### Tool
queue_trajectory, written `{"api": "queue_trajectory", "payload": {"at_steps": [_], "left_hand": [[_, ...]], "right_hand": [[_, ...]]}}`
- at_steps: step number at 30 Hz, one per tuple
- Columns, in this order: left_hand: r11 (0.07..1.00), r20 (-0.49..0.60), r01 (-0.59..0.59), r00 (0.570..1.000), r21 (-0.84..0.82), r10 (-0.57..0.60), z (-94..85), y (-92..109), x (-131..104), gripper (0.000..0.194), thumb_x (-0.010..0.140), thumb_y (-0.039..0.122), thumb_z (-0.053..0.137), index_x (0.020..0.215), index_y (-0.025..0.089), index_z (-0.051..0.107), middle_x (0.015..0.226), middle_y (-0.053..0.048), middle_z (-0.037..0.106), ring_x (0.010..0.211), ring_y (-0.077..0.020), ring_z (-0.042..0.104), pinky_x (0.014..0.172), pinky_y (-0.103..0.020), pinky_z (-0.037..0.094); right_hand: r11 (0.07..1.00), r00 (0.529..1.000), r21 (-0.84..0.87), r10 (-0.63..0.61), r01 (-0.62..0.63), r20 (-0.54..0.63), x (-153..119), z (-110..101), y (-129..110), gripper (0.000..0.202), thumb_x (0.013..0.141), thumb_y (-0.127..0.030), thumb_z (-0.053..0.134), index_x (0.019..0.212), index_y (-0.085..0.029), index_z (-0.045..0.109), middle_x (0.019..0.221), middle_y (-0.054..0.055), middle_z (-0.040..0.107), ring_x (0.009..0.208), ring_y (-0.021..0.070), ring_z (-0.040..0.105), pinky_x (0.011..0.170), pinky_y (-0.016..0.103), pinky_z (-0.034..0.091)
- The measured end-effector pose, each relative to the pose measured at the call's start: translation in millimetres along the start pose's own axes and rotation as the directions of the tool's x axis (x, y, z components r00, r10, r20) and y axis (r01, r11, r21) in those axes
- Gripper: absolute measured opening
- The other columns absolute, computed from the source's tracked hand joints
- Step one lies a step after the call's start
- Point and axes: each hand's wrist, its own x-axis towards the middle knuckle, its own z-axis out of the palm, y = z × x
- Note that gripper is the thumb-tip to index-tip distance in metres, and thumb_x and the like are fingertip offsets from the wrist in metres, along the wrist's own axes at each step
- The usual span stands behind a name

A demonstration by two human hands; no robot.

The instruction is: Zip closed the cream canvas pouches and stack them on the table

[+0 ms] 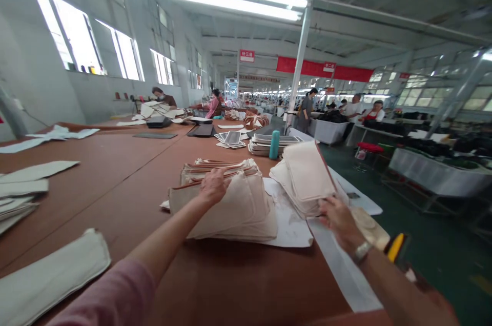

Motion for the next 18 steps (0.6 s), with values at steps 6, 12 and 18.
{"api": "queue_trajectory", "payload": {"at_steps": [6, 12, 18], "left_hand": [[0.997, 0.060, -0.018, 0.998, 0.074, 0.013, 23.4, 3, 19, 0.027, 0.092, 0.037, 0.058, 0.107, 0.014, 0.061, 0.112, -0.008, 0.061, 0.101, -0.0226, 0.059, 0.087, -0.043, 0.049], [0.987, -0.041, -0.115, 0.992, 0.115, 0.121, 8.1, 14, -14, 0.019, 0.093, 0.028, 0.047, 0.094, 0.018, 0.063, 0.108, -0.012, 0.060, 0.106, -0.0257, 0.057, 0.091, -0.034, 0.044], [0.974, -0.109, -0.222, 0.970, -0.046, 0.216, -25.7, 7, -64, 0.016, 0.090, 0.030, 0.044, 0.088, 0.022, 0.059, 0.088, -0.003, 0.069, 0.077, -0.0200, 0.067, 0.065, -0.023, 0.048]], "right_hand": [[0.989, 0.862, -0.117, 0.137, -0.091, 0.488, -93, 45, 75, 0.025, 0.069, -0.033, 0.068, 0.086, -0.015, 0.069, 0.084, 0.009, 0.071, 0.076, 0.0240, 0.069, 0.054, 0.030, 0.056], [0.986, 0.818, 0.001, -0.138, 0.165, 0.558, -64, 98, 43, 0.035, 0.091, -0.026, 0.044, 0.122, -0.017, 0.057, 0.120, 0.011, 0.063, 0.109, 0.0233, 0.061, 0.078, 0.031, 0.058], [0.879, 0.756, -0.114, -0.324, 0.463, 0.569, -6, 168, -1, 0.035, 0.094, -0.026, 0.057, 0.128, -0.017, 0.053, 0.129, 0.011, 0.057, 0.113, 0.0264, 0.059, 0.092, 0.047, 0.051]]}}
